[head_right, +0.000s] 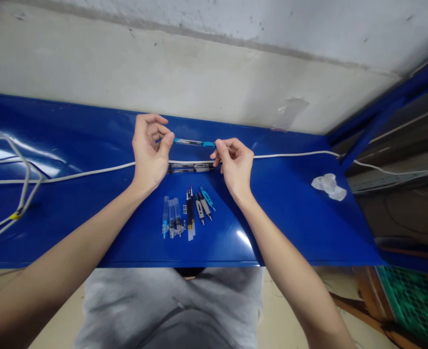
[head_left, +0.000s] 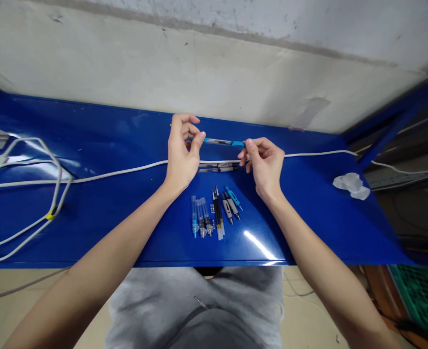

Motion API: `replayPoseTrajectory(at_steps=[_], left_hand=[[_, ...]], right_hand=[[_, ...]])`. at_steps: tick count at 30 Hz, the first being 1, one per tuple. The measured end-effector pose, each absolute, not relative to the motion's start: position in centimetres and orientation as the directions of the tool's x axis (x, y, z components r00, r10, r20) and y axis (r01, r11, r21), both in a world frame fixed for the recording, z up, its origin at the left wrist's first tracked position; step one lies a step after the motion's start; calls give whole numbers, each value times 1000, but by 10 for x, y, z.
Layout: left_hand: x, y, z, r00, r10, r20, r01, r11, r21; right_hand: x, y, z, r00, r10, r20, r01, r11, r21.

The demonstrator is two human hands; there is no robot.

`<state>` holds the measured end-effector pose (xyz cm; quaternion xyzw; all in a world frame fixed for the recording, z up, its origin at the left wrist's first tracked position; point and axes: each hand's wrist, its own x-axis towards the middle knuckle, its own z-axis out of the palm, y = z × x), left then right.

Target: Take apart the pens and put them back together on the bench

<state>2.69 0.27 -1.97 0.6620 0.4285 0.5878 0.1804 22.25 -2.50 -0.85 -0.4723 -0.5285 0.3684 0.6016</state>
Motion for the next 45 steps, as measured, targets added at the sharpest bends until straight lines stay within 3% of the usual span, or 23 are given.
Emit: replayPoseTrajectory(at_steps=[12,19,32,45], left_hand=[[30,0,-16,-81,796,601,241,-569,786],[28,0,-16,-13,859,513,265,-491,830],[28,-6,-10,-10,842,540,320,-509,799],[26,-10,-5,68,718,693,450,-642,621]], right_hand=[[226,-22,-11,172,931,323,40,321,-946],[226,-21,-10,219,913,345,6,352,-936],[228,-22,-8,192,918,346,67,340,-938],[231,-19,-8,130,963,237,41,234,-971]])
